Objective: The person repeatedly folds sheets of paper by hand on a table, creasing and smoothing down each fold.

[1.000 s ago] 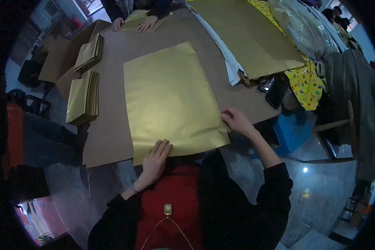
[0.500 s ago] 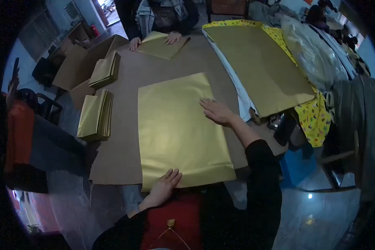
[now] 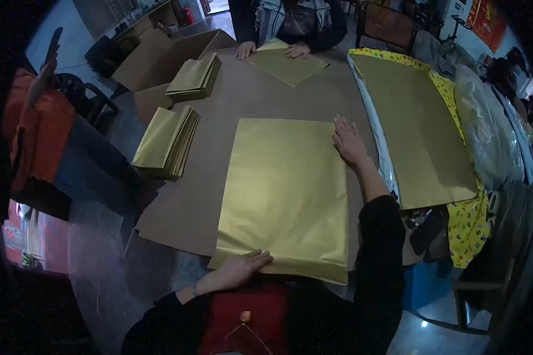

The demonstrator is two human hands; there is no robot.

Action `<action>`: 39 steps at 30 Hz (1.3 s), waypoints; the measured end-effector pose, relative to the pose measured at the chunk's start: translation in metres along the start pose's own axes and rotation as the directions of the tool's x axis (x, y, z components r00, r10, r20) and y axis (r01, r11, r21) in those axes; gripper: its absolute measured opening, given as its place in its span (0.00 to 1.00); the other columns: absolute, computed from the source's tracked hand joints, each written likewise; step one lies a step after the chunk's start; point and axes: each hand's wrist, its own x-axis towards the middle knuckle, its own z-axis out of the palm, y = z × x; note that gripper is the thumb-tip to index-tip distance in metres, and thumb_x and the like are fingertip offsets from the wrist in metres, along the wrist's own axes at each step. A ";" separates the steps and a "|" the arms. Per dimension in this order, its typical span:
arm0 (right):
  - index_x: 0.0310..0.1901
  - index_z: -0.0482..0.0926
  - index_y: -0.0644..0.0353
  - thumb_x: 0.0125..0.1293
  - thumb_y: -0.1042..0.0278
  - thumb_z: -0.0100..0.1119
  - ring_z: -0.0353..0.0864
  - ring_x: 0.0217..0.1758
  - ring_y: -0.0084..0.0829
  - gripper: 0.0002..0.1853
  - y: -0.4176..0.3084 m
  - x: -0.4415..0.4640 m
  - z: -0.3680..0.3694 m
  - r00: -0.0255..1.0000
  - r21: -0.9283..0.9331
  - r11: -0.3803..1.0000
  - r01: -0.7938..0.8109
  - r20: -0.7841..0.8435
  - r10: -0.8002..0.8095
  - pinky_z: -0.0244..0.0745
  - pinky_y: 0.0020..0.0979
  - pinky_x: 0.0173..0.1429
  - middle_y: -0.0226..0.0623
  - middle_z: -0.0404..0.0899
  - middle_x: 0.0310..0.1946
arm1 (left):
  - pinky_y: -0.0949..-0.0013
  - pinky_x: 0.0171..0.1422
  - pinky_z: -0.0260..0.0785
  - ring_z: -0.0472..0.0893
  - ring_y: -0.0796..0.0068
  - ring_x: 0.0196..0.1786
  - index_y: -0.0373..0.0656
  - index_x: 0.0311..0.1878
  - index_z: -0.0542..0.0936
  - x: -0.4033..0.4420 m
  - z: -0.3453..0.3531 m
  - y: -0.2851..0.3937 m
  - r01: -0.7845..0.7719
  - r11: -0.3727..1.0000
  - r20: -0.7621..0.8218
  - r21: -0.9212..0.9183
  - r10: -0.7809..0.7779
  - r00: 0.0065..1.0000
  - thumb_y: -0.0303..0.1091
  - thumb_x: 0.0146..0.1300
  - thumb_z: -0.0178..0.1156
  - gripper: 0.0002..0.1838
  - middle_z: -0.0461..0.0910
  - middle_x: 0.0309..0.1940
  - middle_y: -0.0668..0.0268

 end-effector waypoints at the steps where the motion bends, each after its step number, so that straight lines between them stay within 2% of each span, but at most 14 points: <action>1: 0.71 0.51 0.59 0.72 0.60 0.36 0.46 0.76 0.40 0.28 -0.005 -0.015 -0.007 0.996 0.061 0.995 0.079 -0.057 -0.076 0.36 0.44 0.77 0.41 0.49 0.73 | 0.59 0.52 0.75 0.77 0.54 0.56 0.43 0.61 0.68 0.002 -0.010 0.004 0.119 0.988 0.117 -0.102 -0.106 0.987 0.30 0.61 0.51 0.23 0.72 0.58 0.55; 4: 0.71 0.53 0.57 0.72 0.60 0.36 0.46 0.76 0.41 0.27 -0.052 -0.079 -0.059 0.988 0.344 0.939 0.013 0.141 -0.066 0.37 0.45 0.77 0.40 0.49 0.73 | 0.57 0.44 0.76 0.81 0.53 0.45 0.44 0.59 0.69 -0.001 -0.033 0.005 0.059 0.995 0.077 -0.078 -0.053 0.996 0.28 0.60 0.52 0.22 0.78 0.50 0.55; 9: 0.70 0.54 0.57 0.73 0.51 0.30 0.43 0.77 0.40 0.29 -0.072 -0.176 -0.051 0.857 0.276 0.948 0.157 0.439 -0.270 0.31 0.45 0.78 0.41 0.48 0.73 | 0.59 0.36 0.76 0.82 0.53 0.37 0.40 0.57 0.70 -0.009 -0.077 0.019 -0.092 0.996 -0.003 -0.020 0.092 0.996 0.25 0.55 0.55 0.23 0.80 0.42 0.51; 20: 0.67 0.62 0.52 0.70 0.59 0.42 0.52 0.74 0.35 0.25 -0.063 -0.210 -0.051 0.926 0.338 0.936 0.103 0.311 -0.214 0.34 0.47 0.78 0.34 0.60 0.69 | 0.56 0.37 0.74 0.81 0.50 0.33 0.41 0.53 0.76 0.011 -0.166 0.028 0.143 0.980 0.212 -0.137 -0.112 0.971 0.34 0.65 0.54 0.15 0.79 0.27 0.47; 21: 0.59 0.72 0.58 0.66 0.60 0.51 0.65 0.67 0.40 0.21 -0.070 -0.212 -0.049 0.973 0.431 0.897 0.100 0.145 -0.178 0.53 0.45 0.72 0.38 0.72 0.59 | 0.57 0.37 0.74 0.81 0.51 0.32 0.40 0.49 0.78 0.023 -0.181 0.021 0.132 0.986 0.252 -0.101 -0.103 0.962 0.37 0.65 0.55 0.14 0.79 0.27 0.49; 24: 0.44 0.79 0.64 0.63 0.60 0.58 0.76 0.53 0.45 0.15 -0.089 -0.206 -0.049 0.999 0.674 0.738 -0.035 0.031 0.019 0.68 0.40 0.57 0.46 0.78 0.45 | 0.61 0.37 0.72 0.81 0.55 0.31 0.37 0.40 0.81 0.073 -0.220 0.001 0.137 0.987 0.307 0.080 -0.155 0.939 0.43 0.65 0.55 0.17 0.79 0.26 0.51; 25: 0.44 0.79 0.64 0.63 0.60 0.58 0.76 0.53 0.45 0.15 -0.092 -0.202 -0.048 0.999 0.674 0.738 -0.039 0.027 0.028 0.68 0.40 0.57 0.46 0.78 0.45 | 0.62 0.37 0.72 0.81 0.56 0.30 0.37 0.39 0.81 0.092 -0.232 -0.008 0.144 0.983 0.304 0.111 -0.171 0.937 0.44 0.64 0.56 0.17 0.79 0.26 0.51; 27: 0.32 0.77 0.67 0.61 0.59 0.60 0.78 0.40 0.44 0.16 -0.092 -0.195 -0.047 0.836 0.455 0.714 -0.531 0.419 0.354 0.70 0.39 0.43 0.51 0.77 0.31 | 0.62 0.37 0.71 0.80 0.58 0.29 0.37 0.36 0.82 0.131 -0.252 -0.029 0.168 0.962 0.288 0.216 -0.227 0.930 0.45 0.62 0.59 0.18 0.79 0.25 0.52; 28: 0.29 0.76 0.68 0.60 0.57 0.62 0.78 0.35 0.44 0.18 -0.084 -0.201 -0.017 0.891 0.696 0.570 -0.438 0.248 0.382 0.70 0.39 0.39 0.52 0.76 0.26 | 0.63 0.36 0.71 0.80 0.60 0.29 0.37 0.36 0.82 0.149 -0.255 -0.045 0.189 0.938 0.272 0.289 -0.269 0.924 0.46 0.61 0.61 0.18 0.80 0.25 0.52; 31: 0.29 0.76 0.69 0.59 0.56 0.63 0.78 0.31 0.45 0.20 -0.088 -0.182 -0.017 0.817 0.605 0.568 -0.558 0.279 0.505 0.69 0.40 0.35 0.51 0.76 0.25 | 0.62 0.37 0.71 0.81 0.63 0.32 0.37 0.37 0.82 0.196 -0.236 -0.115 0.230 0.940 0.199 0.254 -0.283 0.938 0.45 0.58 0.64 0.17 0.81 0.27 0.55; 33: 0.44 0.79 0.66 0.63 0.58 0.59 0.80 0.33 0.33 0.18 -0.091 -0.168 -0.025 0.760 0.450 0.613 -0.649 0.401 0.511 0.73 0.33 0.40 0.46 0.81 0.32 | 0.62 0.38 0.72 0.82 0.65 0.33 0.37 0.38 0.82 0.216 -0.206 -0.152 0.316 0.932 0.151 0.177 -0.343 0.927 0.43 0.58 0.64 0.17 0.82 0.28 0.56; 35: 0.51 0.76 0.63 0.63 0.59 0.58 0.82 0.35 0.37 0.19 -0.097 -0.170 -0.020 0.747 0.407 0.633 -0.659 0.251 0.616 0.74 0.35 0.41 0.49 0.81 0.35 | 0.64 0.41 0.73 0.82 0.71 0.35 0.37 0.41 0.82 0.232 -0.163 -0.213 0.114 0.965 -0.086 -0.238 -0.137 0.987 0.39 0.57 0.66 0.15 0.83 0.31 0.58; 37: 0.56 0.72 0.60 0.64 0.60 0.56 0.83 0.37 0.41 0.21 -0.102 -0.173 -0.020 0.733 0.570 0.506 -0.647 0.284 0.618 0.75 0.36 0.43 0.48 0.81 0.34 | 0.65 0.42 0.73 0.82 0.72 0.37 0.38 0.43 0.81 0.237 -0.151 -0.209 0.194 0.975 -0.123 -0.108 -0.207 0.971 0.37 0.56 0.66 0.15 0.83 0.33 0.59; 39: 0.58 0.71 0.60 0.64 0.61 0.56 0.81 0.35 0.42 0.22 -0.108 -0.174 -0.024 0.761 0.451 0.632 -0.630 0.199 0.617 0.74 0.38 0.42 0.48 0.80 0.33 | 0.67 0.44 0.73 0.82 0.73 0.38 0.38 0.44 0.81 0.239 -0.141 -0.211 0.284 0.959 -0.164 0.017 -0.277 0.947 0.36 0.56 0.66 0.15 0.83 0.34 0.60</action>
